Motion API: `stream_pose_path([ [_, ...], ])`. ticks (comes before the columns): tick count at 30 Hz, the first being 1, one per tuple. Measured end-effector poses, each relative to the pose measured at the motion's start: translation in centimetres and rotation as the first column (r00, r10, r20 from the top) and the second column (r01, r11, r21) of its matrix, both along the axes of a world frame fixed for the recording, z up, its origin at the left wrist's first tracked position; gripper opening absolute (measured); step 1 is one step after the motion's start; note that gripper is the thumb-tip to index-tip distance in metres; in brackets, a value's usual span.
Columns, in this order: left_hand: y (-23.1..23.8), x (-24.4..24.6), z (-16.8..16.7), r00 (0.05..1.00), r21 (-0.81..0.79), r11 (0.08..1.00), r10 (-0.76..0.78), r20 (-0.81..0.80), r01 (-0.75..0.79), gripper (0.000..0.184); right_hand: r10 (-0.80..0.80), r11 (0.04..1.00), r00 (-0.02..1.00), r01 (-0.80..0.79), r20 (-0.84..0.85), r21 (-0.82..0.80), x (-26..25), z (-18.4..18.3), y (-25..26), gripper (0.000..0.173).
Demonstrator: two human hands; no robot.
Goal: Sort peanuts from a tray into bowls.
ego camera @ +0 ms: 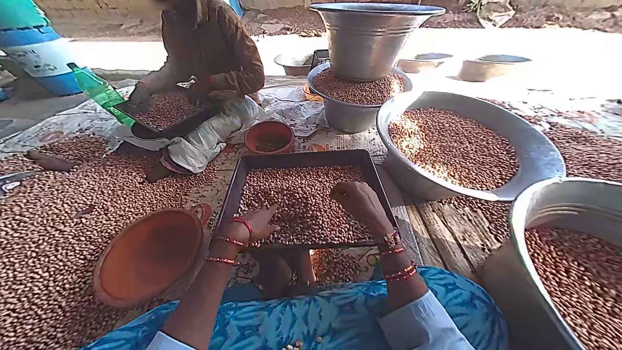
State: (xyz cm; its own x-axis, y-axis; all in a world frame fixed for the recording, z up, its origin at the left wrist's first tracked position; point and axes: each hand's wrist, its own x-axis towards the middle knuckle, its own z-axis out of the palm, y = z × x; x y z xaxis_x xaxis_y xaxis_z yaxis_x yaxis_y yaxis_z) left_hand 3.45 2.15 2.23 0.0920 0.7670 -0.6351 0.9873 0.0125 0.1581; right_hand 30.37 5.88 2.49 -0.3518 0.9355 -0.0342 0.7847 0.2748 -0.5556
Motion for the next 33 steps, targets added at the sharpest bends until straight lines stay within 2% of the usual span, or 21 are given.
stream_pose_path([
  [2, -0.5, 0.6, 1.1, 0.985, 0.059, 0.998, -0.034, 0.167, 0.024, 0.053, 0.068, 0.998, 0.997, -0.067, 0.045, -0.022, -1.1, -0.5, -0.4, 0.024],
  [5, -0.7, 2.0, 1.0, 0.968, 0.333, 0.934, 0.048, 0.247, -0.131, 0.03, 0.105, 0.994, 0.991, -0.106, 0.085, 0.017, -2.5, -1.1, -1.0, 0.024],
  [8, -0.6, 3.6, -0.8, 0.97, 0.568, 0.803, 0.05, 0.24, -0.182, 0.024, 0.058, 0.997, 0.988, -0.064, 0.145, 0.033, -2.8, -1.3, -1.0, 0.025],
  [11, -0.3, 4.8, -2.3, 0.967, 0.643, 0.752, -0.029, 0.254, -0.147, 0.026, 0.007, 0.999, 0.989, -0.012, 0.145, 0.032, -2.2, -0.9, -0.9, 0.025],
  [15, 0.0, 6.3, -2.9, 0.985, 0.594, 0.804, -0.082, 0.154, -0.026, 0.026, 0.001, 1.0, 0.99, -0.002, 0.144, 0.013, -1.9, -0.6, -0.8, 0.026],
  [17, 0.2, 6.3, -3.1, 0.982, 0.569, 0.821, -0.074, 0.171, -0.037, 0.025, 0.006, 1.0, 0.988, -0.004, 0.153, -0.012, -2.1, -0.6, -0.7, 0.027],
  [19, 0.5, 5.3, -3.3, 0.942, 0.56, 0.811, -0.03, 0.334, -0.173, 0.026, 0.008, 1.0, 0.987, -0.005, 0.161, -0.018, -2.2, -0.8, -0.6, 0.026],
  [22, 1.3, 3.0, -3.7, 0.757, 0.462, 0.776, 0.03, 0.653, -0.429, 0.031, 0.004, 1.0, 0.988, -0.004, 0.151, -0.001, -2.1, -1.1, -0.5, 0.026],
  [23, 1.5, 2.6, -3.6, 0.708, 0.427, 0.773, 0.041, 0.705, -0.469, 0.033, 0.006, 1.0, 0.989, -0.006, 0.147, 0.0, -2.1, -1.2, -0.5, 0.026],
  [24, 1.7, 2.4, -3.4, 0.698, 0.412, 0.775, 0.053, 0.714, -0.48, 0.033, 0.009, 1.0, 0.99, -0.009, 0.144, -0.003, -2.1, -1.2, -0.4, 0.026],
  [29, 1.4, 5.0, -2.7, 0.903, 0.555, 0.774, 0.049, 0.427, -0.305, 0.027, 0.026, 1.0, 0.987, -0.025, 0.157, -0.008, -2.3, -1.5, -0.3, 0.026],
  [33, 1.5, 6.1, -2.7, 0.962, 0.535, 0.825, 0.037, 0.272, -0.183, 0.034, 0.052, 0.999, 0.987, -0.053, 0.155, 0.003, -1.9, -1.0, -0.6, 0.025],
])
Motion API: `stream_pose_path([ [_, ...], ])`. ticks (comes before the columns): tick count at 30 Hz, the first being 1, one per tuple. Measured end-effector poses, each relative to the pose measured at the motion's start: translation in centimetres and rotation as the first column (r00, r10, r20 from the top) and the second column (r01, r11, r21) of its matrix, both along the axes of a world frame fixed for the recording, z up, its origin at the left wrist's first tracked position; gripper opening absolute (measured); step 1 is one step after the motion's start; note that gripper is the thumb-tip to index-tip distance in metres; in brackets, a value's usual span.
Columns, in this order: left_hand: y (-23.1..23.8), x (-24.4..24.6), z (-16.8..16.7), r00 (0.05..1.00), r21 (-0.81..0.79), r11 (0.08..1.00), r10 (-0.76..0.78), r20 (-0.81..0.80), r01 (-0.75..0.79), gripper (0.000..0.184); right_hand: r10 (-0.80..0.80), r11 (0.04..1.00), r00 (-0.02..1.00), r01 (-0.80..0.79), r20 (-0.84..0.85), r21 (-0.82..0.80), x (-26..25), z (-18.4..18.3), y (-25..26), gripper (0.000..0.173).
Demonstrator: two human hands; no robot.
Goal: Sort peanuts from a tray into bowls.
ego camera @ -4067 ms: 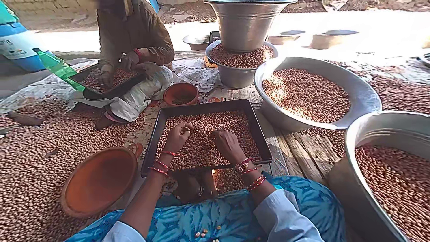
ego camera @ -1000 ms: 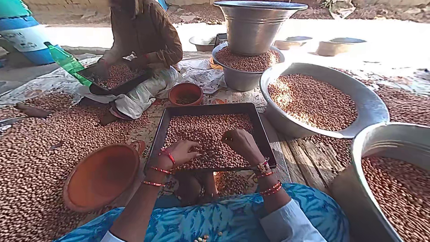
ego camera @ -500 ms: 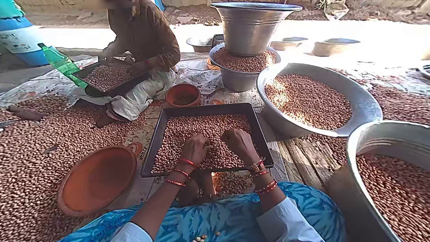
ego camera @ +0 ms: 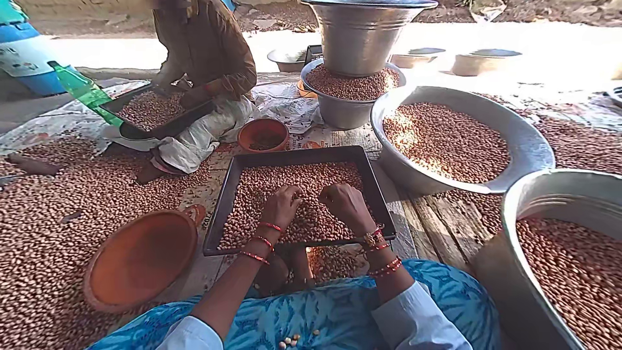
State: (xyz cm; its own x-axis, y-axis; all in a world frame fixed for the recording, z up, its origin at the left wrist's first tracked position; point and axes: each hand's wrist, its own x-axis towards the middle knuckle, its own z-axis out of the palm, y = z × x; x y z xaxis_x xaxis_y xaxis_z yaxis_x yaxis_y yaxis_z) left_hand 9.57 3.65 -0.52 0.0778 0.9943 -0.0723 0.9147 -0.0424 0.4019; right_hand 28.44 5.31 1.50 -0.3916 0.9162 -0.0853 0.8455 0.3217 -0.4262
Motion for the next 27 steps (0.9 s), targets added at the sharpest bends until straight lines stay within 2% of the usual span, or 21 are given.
stream_pose_path([
  [3, 0.2, -0.4, 0.1, 1.0, -0.032, 0.999, -0.002, 0.015, 0.003, 0.029, 0.053, 0.999, 0.998, -0.053, 0.018, -0.012, 0.0, 0.2, -0.3, 0.023],
  [5, 0.3, -1.6, 0.2, 0.987, -0.05, 0.996, -0.06, 0.15, 0.068, 0.027, 0.088, 0.996, 0.995, -0.087, 0.052, -0.019, -0.2, 0.1, -0.4, 0.022],
  [6, 0.2, -2.6, 0.4, 0.951, -0.074, 0.986, -0.125, 0.282, 0.152, 0.024, 0.103, 0.994, 0.992, -0.101, 0.067, -0.027, -0.3, 0.0, -0.5, 0.022],
  [7, -0.1, -3.9, 0.6, 0.868, -0.102, 0.956, -0.203, 0.454, 0.276, 0.019, 0.118, 0.993, 0.99, -0.116, 0.078, -0.022, -0.4, -0.2, -0.5, 0.023],
  [9, -0.6, -6.0, 0.9, 0.563, -0.119, 0.83, -0.257, 0.786, 0.545, 0.012, 0.14, 0.99, 0.985, -0.139, 0.102, -0.015, -0.7, -0.8, -0.4, 0.022],
  [10, -0.8, -6.6, 1.2, 0.476, -0.097, 0.805, -0.244, 0.845, 0.586, 0.013, 0.146, 0.989, 0.984, -0.145, 0.105, -0.015, -0.8, -1.1, -0.3, 0.022],
  [11, -1.0, -6.7, 1.7, 0.499, -0.076, 0.85, -0.231, 0.835, 0.522, 0.012, 0.149, 0.989, 0.983, -0.148, 0.104, -0.019, -0.9, -1.3, -0.2, 0.021],
  [12, -1.1, -6.4, 2.2, 0.63, -0.06, 0.925, -0.208, 0.748, 0.376, 0.01, 0.15, 0.989, 0.983, -0.148, 0.105, -0.024, -1.1, -1.4, -0.1, 0.021],
  [13, -1.0, -5.9, 2.5, 0.803, -0.034, 0.974, -0.166, 0.572, 0.226, 0.012, 0.145, 0.989, 0.983, -0.143, 0.11, -0.025, -1.2, -1.5, -0.1, 0.021],
  [14, -0.8, -5.2, 2.4, 0.918, -0.005, 0.992, -0.112, 0.381, 0.123, 0.016, 0.14, 0.99, 0.983, -0.138, 0.119, -0.027, -1.3, -1.5, -0.1, 0.022],
  [15, -0.5, -4.6, 1.9, 0.964, 0.025, 0.997, -0.079, 0.254, 0.075, 0.019, 0.136, 0.991, 0.982, -0.134, 0.131, -0.027, -1.4, -1.5, -0.1, 0.023],
  [17, -0.3, -3.6, 0.9, 0.986, 0.066, 0.996, -0.07, 0.15, 0.061, 0.021, 0.133, 0.991, 0.979, -0.128, 0.152, -0.04, -1.3, -1.3, -0.2, 0.025],
  [19, -0.3, -3.0, 0.5, 0.993, 0.03, 0.997, -0.068, 0.096, 0.065, 0.024, 0.189, 0.981, 0.977, -0.183, 0.101, -0.063, -0.8, -0.6, -0.7, 0.025],
  [20, -0.2, -3.0, 0.5, 0.993, 0.011, 0.998, -0.063, 0.098, 0.062, 0.025, 0.268, 0.962, 0.963, -0.268, 0.001, -0.059, -0.3, -0.1, -1.0, 0.023],
  [22, 0.1, -3.7, 0.7, 0.991, -0.013, 1.0, -0.024, 0.132, 0.026, 0.027, 0.456, 0.875, 0.848, -0.483, -0.272, -0.04, 0.7, 0.5, -1.1, 0.021],
  [23, 0.3, -4.3, 0.8, 0.991, -0.028, 1.0, 0.012, 0.134, -0.008, 0.029, 0.492, 0.843, 0.802, -0.536, -0.339, -0.043, 1.2, 0.7, -1.0, 0.022],
  [24, 0.5, -5.2, 0.8, 0.992, -0.042, 0.998, 0.054, 0.116, -0.05, 0.031, 0.473, 0.852, 0.822, -0.519, -0.316, -0.074, 1.8, 0.9, -0.8, 0.026],
  [25, 0.6, -6.1, 0.8, 0.991, -0.059, 0.993, 0.103, 0.08, -0.099, 0.034, 0.401, 0.892, 0.888, -0.435, -0.225, -0.123, 2.4, 1.1, -0.6, 0.03],
  [27, 0.8, -7.6, 1.0, 0.979, -0.124, 0.971, 0.196, -0.063, -0.203, 0.042, 0.157, 0.966, 0.986, -0.14, 0.06, -0.219, 3.3, 1.1, -0.3, 0.036],
])
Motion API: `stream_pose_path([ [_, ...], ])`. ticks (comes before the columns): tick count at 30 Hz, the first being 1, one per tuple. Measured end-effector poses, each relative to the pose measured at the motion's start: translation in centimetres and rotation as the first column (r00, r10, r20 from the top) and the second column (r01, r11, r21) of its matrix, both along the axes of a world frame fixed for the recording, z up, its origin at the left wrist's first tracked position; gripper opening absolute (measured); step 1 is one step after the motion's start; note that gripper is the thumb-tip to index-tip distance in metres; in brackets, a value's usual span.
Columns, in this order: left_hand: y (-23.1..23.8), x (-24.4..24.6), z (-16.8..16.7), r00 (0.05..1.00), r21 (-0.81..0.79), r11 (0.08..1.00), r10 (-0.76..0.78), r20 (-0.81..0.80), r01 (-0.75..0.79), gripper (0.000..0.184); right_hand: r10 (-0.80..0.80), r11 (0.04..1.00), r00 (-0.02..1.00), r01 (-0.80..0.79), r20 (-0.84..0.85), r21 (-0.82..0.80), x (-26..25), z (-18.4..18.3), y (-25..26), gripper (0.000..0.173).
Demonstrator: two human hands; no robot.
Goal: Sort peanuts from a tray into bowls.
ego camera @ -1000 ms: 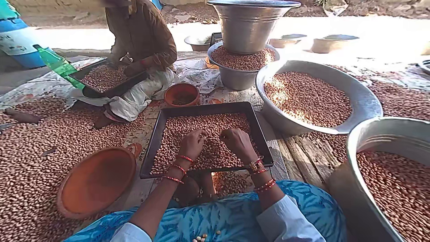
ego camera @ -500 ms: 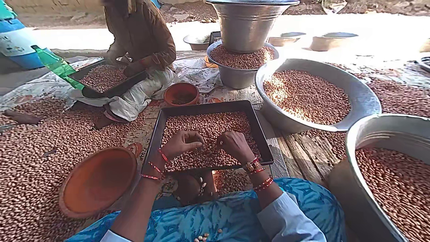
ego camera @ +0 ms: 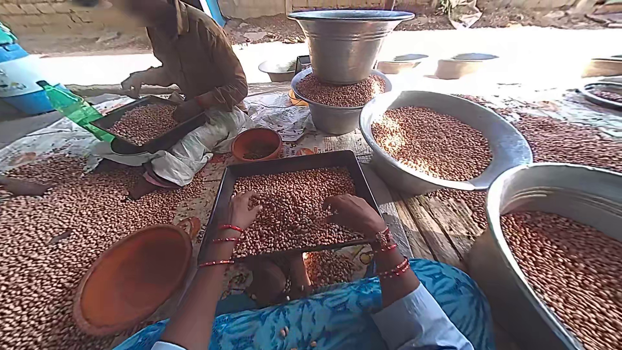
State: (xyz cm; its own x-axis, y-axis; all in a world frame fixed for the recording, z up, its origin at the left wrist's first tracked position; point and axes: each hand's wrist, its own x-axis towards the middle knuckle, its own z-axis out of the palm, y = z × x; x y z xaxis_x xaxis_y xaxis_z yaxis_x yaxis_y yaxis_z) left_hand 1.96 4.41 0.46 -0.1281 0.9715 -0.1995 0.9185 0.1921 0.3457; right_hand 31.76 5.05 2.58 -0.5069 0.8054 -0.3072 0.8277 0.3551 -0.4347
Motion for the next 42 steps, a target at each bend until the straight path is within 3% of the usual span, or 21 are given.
stream_pose_path([
  [1, 0.0, -0.5, -0.1, 0.996, -0.061, 0.998, 0.027, -0.085, -0.032, 0.046, -0.112, 0.993, 0.982, 0.115, 0.151, -0.016, 0.1, -0.1, 0.2, 0.037],
  [3, 0.0, -0.6, -0.6, 0.982, -0.179, 0.983, 0.016, -0.186, -0.05, 0.049, -0.179, 0.978, 0.933, 0.204, 0.314, -0.048, 0.0, -0.8, 0.6, 0.036],
  [7, -0.6, 3.5, -0.9, 0.967, -0.271, 0.96, -0.129, -0.219, 0.066, 0.057, -0.022, 0.993, 0.963, 0.051, 0.268, -0.103, -3.0, -1.5, -0.2, 0.049],
  [9, -1.1, 5.7, -0.6, 0.974, -0.3, 0.945, -0.182, -0.138, 0.134, 0.062, -0.001, 0.994, 0.986, 0.019, 0.166, -0.105, -5.1, -1.9, -0.9, 0.061],
  [12, -1.7, 6.5, -0.3, 0.976, -0.231, 0.96, -0.119, 0.18, 0.159, 0.068, -0.027, 0.996, 0.991, 0.016, -0.131, -0.09, -6.9, -2.5, -1.3, 0.076],
  [15, -1.6, 5.3, -0.9, 0.885, 0.012, 0.998, -0.054, 0.462, 0.055, 0.065, 0.022, 1.0, 0.859, -0.023, -0.511, 0.005, -6.3, -3.2, -0.4, 0.051],
  [17, -0.8, 4.2, -1.7, 0.91, 0.182, 0.981, -0.139, 0.39, 0.072, 0.058, 0.022, 0.998, 0.809, 0.015, -0.588, 0.058, -5.0, -3.1, 0.6, 0.041],
  [19, -0.5, 3.3, -1.9, 0.968, 0.154, 0.976, -0.179, 0.175, 0.153, 0.054, -0.064, 0.988, 0.868, 0.124, -0.493, 0.09, -3.1, -2.2, 1.4, 0.042],
  [21, -0.5, 2.8, -2.3, 0.977, -0.045, 0.976, -0.215, 0.005, 0.215, 0.067, -0.203, 0.966, 0.923, 0.244, -0.327, 0.089, -1.2, -1.3, 2.4, 0.048],
  [25, -0.5, 3.1, -2.9, 0.97, -0.212, 0.954, -0.231, -0.071, 0.211, 0.076, -0.399, 0.909, 0.914, 0.405, -0.068, 0.099, 0.7, -1.4, 5.7, 0.056],
  [29, -0.7, 3.7, -2.1, 0.972, -0.264, 0.945, -0.222, -0.077, 0.195, 0.08, -0.34, 0.94, 0.913, 0.337, 0.226, 0.053, -2.1, -1.9, 6.7, 0.061],
  [31, -0.7, 3.8, -1.9, 0.973, -0.265, 0.944, -0.223, -0.065, 0.198, 0.084, -0.234, 0.971, 0.946, 0.237, 0.225, 0.014, -5.1, -2.1, 5.3, 0.065],
  [34, -0.7, 3.8, -1.8, 0.972, -0.269, 0.941, -0.228, -0.051, 0.207, 0.09, -0.042, 0.999, 0.996, 0.043, 0.075, -0.02, -8.3, -1.5, 2.7, 0.067],
  [37, -0.8, 3.7, -1.5, 0.972, -0.346, 0.917, -0.229, -0.052, 0.198, 0.065, 0.118, 0.986, 0.954, -0.146, -0.275, -0.083, -7.9, -0.3, 3.1, 0.047],
  [39, -1.3, 3.8, -0.9, 0.961, -0.414, 0.887, -0.264, -0.087, 0.206, 0.052, 0.06, 0.997, 0.937, -0.074, -0.344, -0.029, -6.4, -0.2, 5.2, 0.04],
  [42, -1.2, 3.9, -0.9, 0.963, -0.406, 0.891, -0.257, -0.078, 0.205, 0.067, -0.171, 0.965, 0.971, 0.2, -0.169, 0.169, -3.5, -1.6, 10.0, 0.041],
])
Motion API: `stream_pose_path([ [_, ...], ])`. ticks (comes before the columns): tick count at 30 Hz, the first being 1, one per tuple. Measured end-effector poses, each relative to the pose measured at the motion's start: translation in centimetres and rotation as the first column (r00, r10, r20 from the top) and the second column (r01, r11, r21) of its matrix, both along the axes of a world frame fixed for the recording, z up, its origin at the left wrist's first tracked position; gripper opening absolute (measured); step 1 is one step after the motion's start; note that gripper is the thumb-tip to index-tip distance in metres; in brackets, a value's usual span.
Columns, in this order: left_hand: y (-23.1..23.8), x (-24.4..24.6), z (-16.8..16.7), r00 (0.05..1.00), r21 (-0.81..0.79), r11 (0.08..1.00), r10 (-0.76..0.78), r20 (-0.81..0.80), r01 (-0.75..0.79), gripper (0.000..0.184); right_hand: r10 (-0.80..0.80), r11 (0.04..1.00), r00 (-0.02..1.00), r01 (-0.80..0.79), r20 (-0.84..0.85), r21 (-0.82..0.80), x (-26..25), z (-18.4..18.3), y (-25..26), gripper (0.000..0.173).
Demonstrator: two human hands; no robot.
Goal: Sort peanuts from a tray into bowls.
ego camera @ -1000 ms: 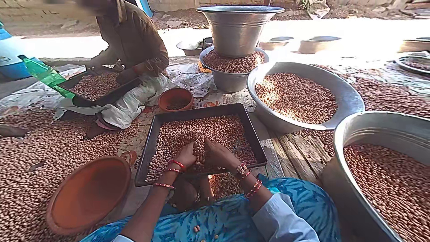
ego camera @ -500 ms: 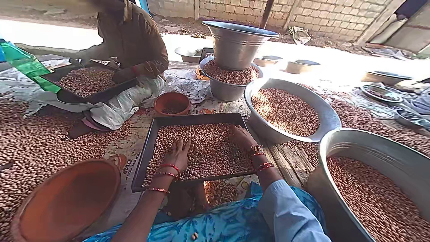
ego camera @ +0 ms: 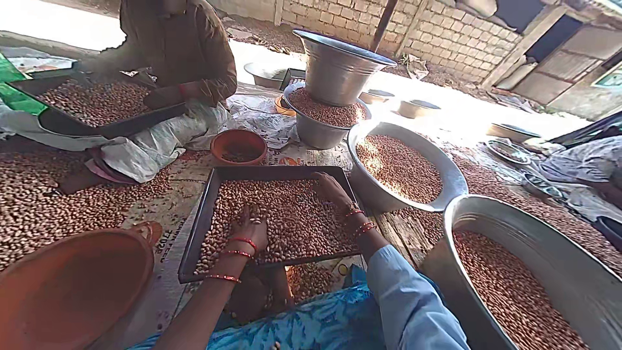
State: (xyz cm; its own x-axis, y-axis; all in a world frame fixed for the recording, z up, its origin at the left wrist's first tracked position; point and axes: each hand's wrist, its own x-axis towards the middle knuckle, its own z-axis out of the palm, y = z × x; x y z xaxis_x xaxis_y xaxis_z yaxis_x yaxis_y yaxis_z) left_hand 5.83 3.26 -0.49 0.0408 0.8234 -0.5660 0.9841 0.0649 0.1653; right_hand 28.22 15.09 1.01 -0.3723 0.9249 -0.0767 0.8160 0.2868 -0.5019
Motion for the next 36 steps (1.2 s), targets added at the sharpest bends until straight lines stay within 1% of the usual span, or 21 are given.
stream_pose_path([
  [1, 0.2, 0.0, -0.3, 1.0, 0.025, 1.0, -0.009, -0.004, 0.009, 0.072, -0.058, 0.998, 0.996, 0.056, 0.074, 0.026, 0.6, -0.7, 1.3, 0.043],
  [3, 0.5, 0.0, -0.7, 1.0, 0.064, 0.998, 0.005, 0.013, -0.005, 0.084, -0.046, 0.999, 0.975, 0.048, 0.218, -0.005, 0.5, -2.0, 1.9, 0.053],
  [5, 0.6, 0.0, -0.8, 0.999, 0.071, 0.997, 0.016, 0.03, -0.018, 0.088, 0.072, 0.988, 0.945, -0.023, 0.318, -0.154, -1.5, -2.4, -0.6, 0.086],
  [6, 0.6, -0.1, -0.7, 0.999, 0.068, 0.998, 0.017, 0.03, -0.019, 0.087, 0.148, 0.969, 0.926, -0.066, 0.347, -0.239, -2.7, -2.1, -2.6, 0.097],
  [7, 0.6, -0.1, -0.7, 1.0, 0.063, 0.998, 0.015, 0.027, -0.017, 0.087, 0.234, 0.947, 0.897, -0.124, 0.374, -0.296, -3.5, -1.7, -4.8, 0.101],
  [9, 0.6, 0.0, -0.8, 1.0, 0.064, 0.998, 0.005, 0.021, -0.007, 0.084, 0.419, 0.89, 0.83, -0.296, 0.368, -0.346, -3.1, -0.5, -8.3, 0.09],
  [11, 0.7, 0.0, -0.7, 1.0, 0.066, 0.998, 0.005, 0.014, -0.006, 0.085, 0.553, 0.817, 0.801, -0.468, 0.228, -0.338, -0.7, 0.9, -9.8, 0.07],
  [12, 0.7, 0.0, -0.8, 1.0, 0.071, 0.997, 0.008, 0.014, -0.009, 0.085, 0.575, 0.799, 0.808, -0.521, 0.13, -0.299, 0.8, 1.6, -9.8, 0.057],
  [14, 0.8, 0.1, -0.9, 1.0, 0.071, 0.997, 0.015, 0.008, -0.016, 0.085, 0.495, 0.85, 0.868, -0.471, 0.049, -0.237, 4.0, 3.2, -9.1, 0.045],
  [15, 0.8, 0.1, -1.0, 1.0, 0.07, 0.997, 0.017, 0.0, -0.017, 0.086, 0.397, 0.906, 0.917, -0.385, 0.039, -0.178, 5.5, 3.7, -8.5, 0.045],
  [17, 0.7, 0.0, -1.2, 1.0, 0.075, 0.997, 0.021, -0.017, -0.019, 0.085, 0.136, 0.99, 0.991, -0.136, -0.013, -0.038, 8.1, 3.7, -7.2, 0.046],
  [19, 0.7, -0.2, -1.2, 0.999, 0.106, 0.994, 0.024, -0.026, -0.021, 0.078, -0.09, 0.993, 0.99, 0.098, -0.112, 0.071, 10.0, 2.6, -5.8, 0.044],
  [21, 0.3, -0.7, -0.6, 0.999, 0.094, 0.995, 0.017, -0.04, -0.013, 0.068, -0.223, 0.97, 0.96, 0.236, -0.171, 0.056, 11.0, 0.9, -5.0, 0.05],
  [23, -0.1, -1.3, 0.9, 0.997, 0.038, 0.999, -0.021, -0.072, 0.024, 0.057, -0.257, 0.966, 0.942, 0.256, -0.215, -0.032, 11.4, -0.9, -4.6, 0.06],
  [25, 0.1, -1.0, 3.0, 0.994, 0.02, 1.0, -0.009, -0.109, 0.011, 0.045, -0.229, 0.973, 0.927, 0.21, -0.299, -0.093, 11.7, -2.5, -4.4, 0.066],
  [26, 0.1, -0.2, 4.2, 0.992, 0.072, 0.997, 0.023, -0.126, -0.014, 0.041, -0.212, 0.976, 0.919, 0.184, -0.332, -0.115, 11.8, -2.8, -4.3, 0.068],
  [28, 0.7, 2.1, 5.8, 0.995, 0.279, 0.96, 0.043, -0.087, -0.017, 0.033, -0.182, 0.982, 0.907, 0.145, -0.38, -0.125, 11.9, -3.4, -4.1, 0.065],
  [29, 1.2, 3.3, 6.0, 0.999, 0.389, 0.921, 0.015, -0.053, 0.007, 0.03, -0.177, 0.983, 0.902, 0.139, -0.394, -0.122, 12.0, -3.6, -3.9, 0.064],
  [31, 2.8, 5.9, 6.0, 0.998, 0.506, 0.86, -0.066, -0.003, 0.058, 0.025, -0.182, 0.982, 0.883, 0.144, -0.433, -0.12, 12.1, -4.0, -3.5, 0.061],
  [33, 5.1, 7.9, 5.2, 0.991, 0.506, 0.855, -0.135, 0.003, 0.115, 0.024, -0.191, 0.981, 0.855, 0.148, -0.483, -0.125, 12.4, -4.2, -3.3, 0.057],
  [36, 8.2, 10.1, 3.3, 0.985, 0.428, 0.888, -0.171, -0.032, 0.168, 0.027, -0.184, 0.983, 0.814, 0.159, -0.551, -0.094, 12.9, -4.1, -3.3, 0.049],
])
